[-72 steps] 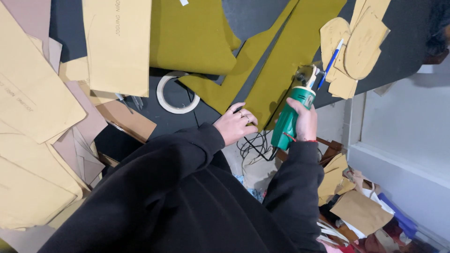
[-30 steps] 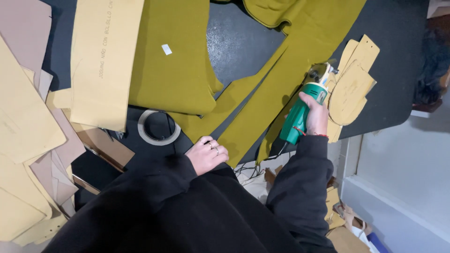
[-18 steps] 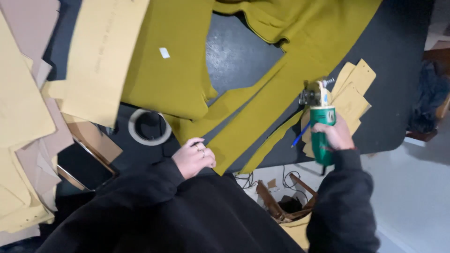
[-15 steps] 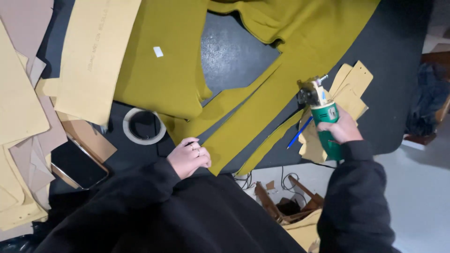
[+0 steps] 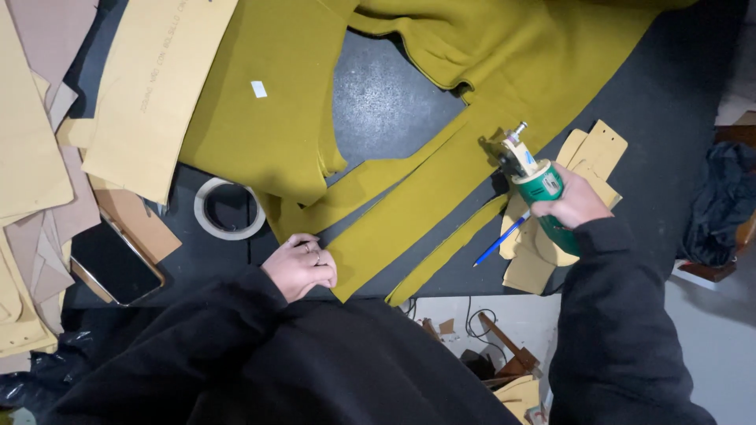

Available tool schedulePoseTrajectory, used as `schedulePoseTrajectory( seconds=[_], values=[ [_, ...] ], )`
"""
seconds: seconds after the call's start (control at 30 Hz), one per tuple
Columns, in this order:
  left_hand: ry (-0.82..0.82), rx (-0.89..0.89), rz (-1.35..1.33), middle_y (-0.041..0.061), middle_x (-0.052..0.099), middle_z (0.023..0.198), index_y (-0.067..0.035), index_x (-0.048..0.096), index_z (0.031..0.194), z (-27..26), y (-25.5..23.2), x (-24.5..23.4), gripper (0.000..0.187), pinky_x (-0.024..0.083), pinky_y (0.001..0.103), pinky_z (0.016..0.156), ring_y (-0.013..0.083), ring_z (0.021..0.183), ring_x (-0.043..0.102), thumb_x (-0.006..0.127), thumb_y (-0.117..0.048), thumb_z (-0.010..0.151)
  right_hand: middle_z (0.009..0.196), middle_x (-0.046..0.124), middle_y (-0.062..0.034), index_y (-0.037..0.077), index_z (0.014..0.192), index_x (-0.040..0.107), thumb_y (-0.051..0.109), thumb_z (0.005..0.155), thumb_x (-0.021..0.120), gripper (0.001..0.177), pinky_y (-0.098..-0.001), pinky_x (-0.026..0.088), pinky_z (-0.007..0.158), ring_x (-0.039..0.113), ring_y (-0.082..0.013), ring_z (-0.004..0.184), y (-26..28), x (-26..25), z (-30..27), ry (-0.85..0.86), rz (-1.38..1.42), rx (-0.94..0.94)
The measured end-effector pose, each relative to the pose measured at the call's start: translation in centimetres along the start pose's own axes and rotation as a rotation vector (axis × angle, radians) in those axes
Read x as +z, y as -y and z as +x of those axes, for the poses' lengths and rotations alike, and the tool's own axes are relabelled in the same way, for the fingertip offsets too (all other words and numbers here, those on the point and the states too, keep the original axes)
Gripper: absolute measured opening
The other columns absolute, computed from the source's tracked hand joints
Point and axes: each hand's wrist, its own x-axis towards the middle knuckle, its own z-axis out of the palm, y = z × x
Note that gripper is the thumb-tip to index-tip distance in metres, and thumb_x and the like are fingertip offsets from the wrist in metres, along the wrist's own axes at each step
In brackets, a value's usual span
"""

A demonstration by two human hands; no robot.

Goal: The person places paper patterns on a large piece of yellow fabric and traces their outlines with a blue pen. They then use a green electric rotary cutter to cut the fabric along the marked lines, separating the patterned pieces from the main sheet.

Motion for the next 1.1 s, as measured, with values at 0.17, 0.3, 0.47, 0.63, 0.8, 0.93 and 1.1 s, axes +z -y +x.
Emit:
schedulePoseTrajectory(
  seconds=[0.17,0.3,0.47,0.63,0.8,0.93,1.1],
  values=[
    [0.011,0.001,-0.035,-0.009,0.066,0.084,-0.022,0.068,0.08,0.3,-0.2,-0.2,0.006,0.042,0.042,0.103,0.0192,0.086,0.063,0.072,-0.023,0.084,0.103,0.071,-0.0111,0.006,0.129,0.062,0.005,0.065,0.075,0.066,-0.0342,0.051,0.089,0.068,-0.0235,0.096,2.8,0.0,0.7,0.001,-0.067,-0.017],
    [0.022,-0.007,-0.024,-0.009,0.066,0.083,-0.022,0.068,0.079,0.4,-0.2,-0.3,0.007,0.041,0.041,0.103,0.0192,0.086,0.063,0.072,-0.022,0.084,0.101,0.071,-0.0113,0.007,0.131,0.061,0.008,0.067,0.075,0.065,-0.0344,0.052,0.087,0.068,-0.024,0.092,4.6,0.2,1.5,0.0,-0.081,0.006],
    [0.032,-0.015,0.009,-0.008,0.065,0.082,-0.023,0.068,0.079,0.2,-0.1,0.0,0.006,0.041,0.041,0.104,0.0198,0.088,0.063,0.071,-0.023,0.085,0.101,0.071,-0.0114,0.004,0.126,0.063,0.009,0.066,0.076,0.062,-0.0353,0.052,0.087,0.067,-0.0248,0.093,5.8,0.5,2.6,-0.007,-0.075,-0.079],
    [0.043,-0.027,0.02,-0.008,0.065,0.084,-0.024,0.069,0.079,0.2,-0.2,-0.2,0.006,0.039,0.041,0.105,0.0202,0.089,0.063,0.07,-0.023,0.085,0.1,0.071,-0.0119,0.004,0.123,0.063,0.011,0.065,0.077,0.06,-0.0357,0.053,0.086,0.067,-0.0252,0.092,6.8,0.8,3.7,-0.009,-0.113,-0.07],
    [0.071,-0.035,0.04,-0.008,0.066,0.087,-0.025,0.07,0.081,0.0,-0.1,0.2,0.006,0.038,0.039,0.105,0.0193,0.09,0.063,0.069,-0.025,0.087,0.101,0.071,-0.0121,0.005,0.121,0.064,0.013,0.064,0.078,0.06,-0.0363,0.052,0.088,0.067,-0.027,0.094,7.7,1.0,4.7,-0.016,-0.113,-0.147],
    [0.106,-0.062,0.071,-0.008,0.066,0.088,-0.024,0.07,0.081,-0.2,-0.5,0.4,0.006,0.037,0.04,0.106,0.0179,0.089,0.063,0.07,-0.027,0.087,0.1,0.071,-0.0138,0.005,0.121,0.063,0.015,0.063,0.078,0.061,-0.0376,0.052,0.087,0.067,-0.0297,0.092,8.1,1.9,4.9,-0.022,-0.166,-0.103],
    [-0.003,0.001,0.12,-0.008,0.066,0.088,-0.025,0.069,0.082,-0.1,-0.4,0.4,0.005,0.039,0.039,0.105,0.0171,0.09,0.063,0.069,-0.029,0.086,0.1,0.069,-0.0151,0.003,0.117,0.061,0.019,0.064,0.081,0.059,-0.038,0.051,0.088,0.067,-0.0284,0.094,6.9,3.1,-1.0,-0.155,-0.25,-0.271]
  ],
)
